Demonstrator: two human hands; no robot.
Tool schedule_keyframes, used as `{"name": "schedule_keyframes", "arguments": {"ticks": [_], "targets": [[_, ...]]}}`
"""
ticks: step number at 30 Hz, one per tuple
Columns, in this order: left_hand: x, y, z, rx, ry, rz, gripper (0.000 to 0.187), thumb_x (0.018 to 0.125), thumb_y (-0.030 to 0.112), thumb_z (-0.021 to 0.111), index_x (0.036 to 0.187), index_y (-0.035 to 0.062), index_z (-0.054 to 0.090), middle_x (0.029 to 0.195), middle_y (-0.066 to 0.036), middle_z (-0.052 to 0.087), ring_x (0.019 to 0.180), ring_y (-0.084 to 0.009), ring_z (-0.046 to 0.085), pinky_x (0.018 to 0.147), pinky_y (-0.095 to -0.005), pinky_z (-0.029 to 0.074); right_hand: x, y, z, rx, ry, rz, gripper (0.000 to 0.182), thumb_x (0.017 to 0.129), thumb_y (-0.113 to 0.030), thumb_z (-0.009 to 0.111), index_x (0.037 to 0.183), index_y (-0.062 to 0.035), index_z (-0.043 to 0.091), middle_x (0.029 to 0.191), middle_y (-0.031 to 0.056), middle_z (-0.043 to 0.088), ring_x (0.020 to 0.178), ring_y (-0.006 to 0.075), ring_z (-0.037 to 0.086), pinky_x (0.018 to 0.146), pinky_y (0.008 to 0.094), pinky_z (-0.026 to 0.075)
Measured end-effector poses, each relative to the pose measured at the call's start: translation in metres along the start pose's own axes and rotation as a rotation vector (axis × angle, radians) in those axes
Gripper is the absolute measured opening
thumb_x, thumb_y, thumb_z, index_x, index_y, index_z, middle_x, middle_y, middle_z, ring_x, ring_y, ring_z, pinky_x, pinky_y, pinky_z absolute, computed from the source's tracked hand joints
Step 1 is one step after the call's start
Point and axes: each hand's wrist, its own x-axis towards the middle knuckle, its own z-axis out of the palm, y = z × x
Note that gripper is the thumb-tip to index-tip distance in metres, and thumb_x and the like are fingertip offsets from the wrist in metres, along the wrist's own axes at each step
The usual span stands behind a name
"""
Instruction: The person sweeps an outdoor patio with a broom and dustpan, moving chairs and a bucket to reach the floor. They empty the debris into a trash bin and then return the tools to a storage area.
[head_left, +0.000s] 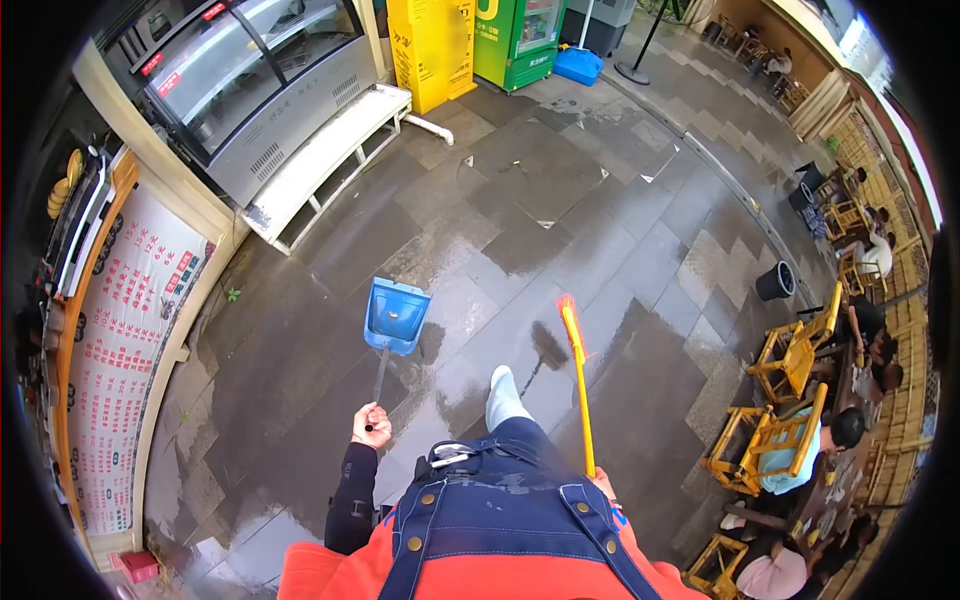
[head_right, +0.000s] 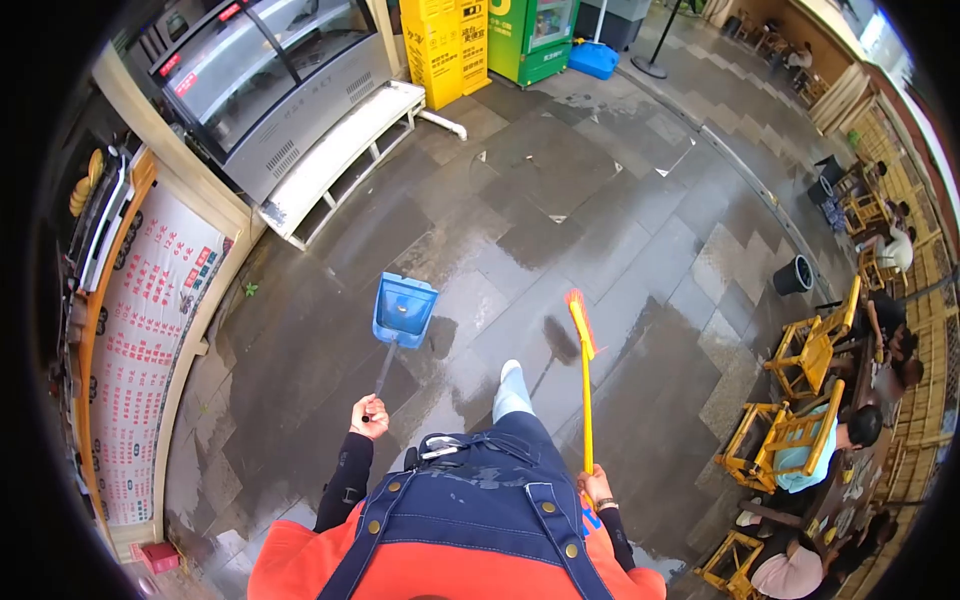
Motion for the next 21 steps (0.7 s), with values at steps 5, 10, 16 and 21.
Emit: {"name": "schedule_keyframes", "arguments": {"ticks": [5, 10, 16, 21], "targets": [[0.072, 0.017, 0.13, 0.1, 0.015, 0.097, 0.025, 0.074, 0.013, 0.046, 0.052, 0.0129, 0.034, 0.042, 0.006, 0.032, 0.034, -0.0049, 0.032, 0.032, -0.019, 0.023, 0.123, -0.174, 0.006, 0.068, -0.107, 0.065, 0.016, 0.069, -0.001, 0.044, 0.077, -0.0077, 0.033, 0.047, 0.0027, 0.037, 0.033, 0.0126, 0.036, 0.03, 0.0272, 0.032], [0.157, 0.053, 0.229, 0.193, 0.043, 0.064, 0.024, 0.074, 0.014, 0.045, 0.053, 0.014, 0.034, 0.042, 0.006, 0.031, 0.034, -0.0052, 0.031, 0.032, -0.02, 0.022, 0.235, -0.345, 0.029, -0.017, -0.154, 0.025, 0.015, 0.069, -0.004, 0.049, 0.08, -0.007, 0.038, 0.049, 0.0002, 0.038, 0.033, 0.01, 0.036, 0.031, 0.0236, 0.032], [0.312, 0.111, 0.344, 0.222, 0.091, -0.042, 0.026, 0.072, 0.013, 0.045, 0.05, 0.0136, 0.03, 0.044, 0.004, 0.031, 0.035, -0.0076, 0.027, 0.033, -0.0213, 0.02, 0.338, -0.487, 0.066, -0.156, -0.102, -0.092, 0.015, 0.07, -0.005, 0.049, 0.082, -0.0055, 0.04, 0.048, 0.0005, 0.039, 0.031, 0.0102, 0.035, 0.03, 0.0233, 0.032], [0.432, 0.139, 0.444, 0.212, 0.172, -0.087, 0.024, 0.068, 0.01, 0.048, 0.049, 0.0108, 0.033, 0.043, 0.0, 0.034, 0.037, -0.01, 0.032, 0.034, -0.0222, 0.022, 0.395, -0.571, 0.09, -0.165, -0.087, -0.082, 0.016, 0.071, -0.005, 0.049, 0.083, -0.0052, 0.038, 0.046, 0.0015, 0.038, 0.031, 0.0112, 0.036, 0.029, 0.0243, 0.031]]}}
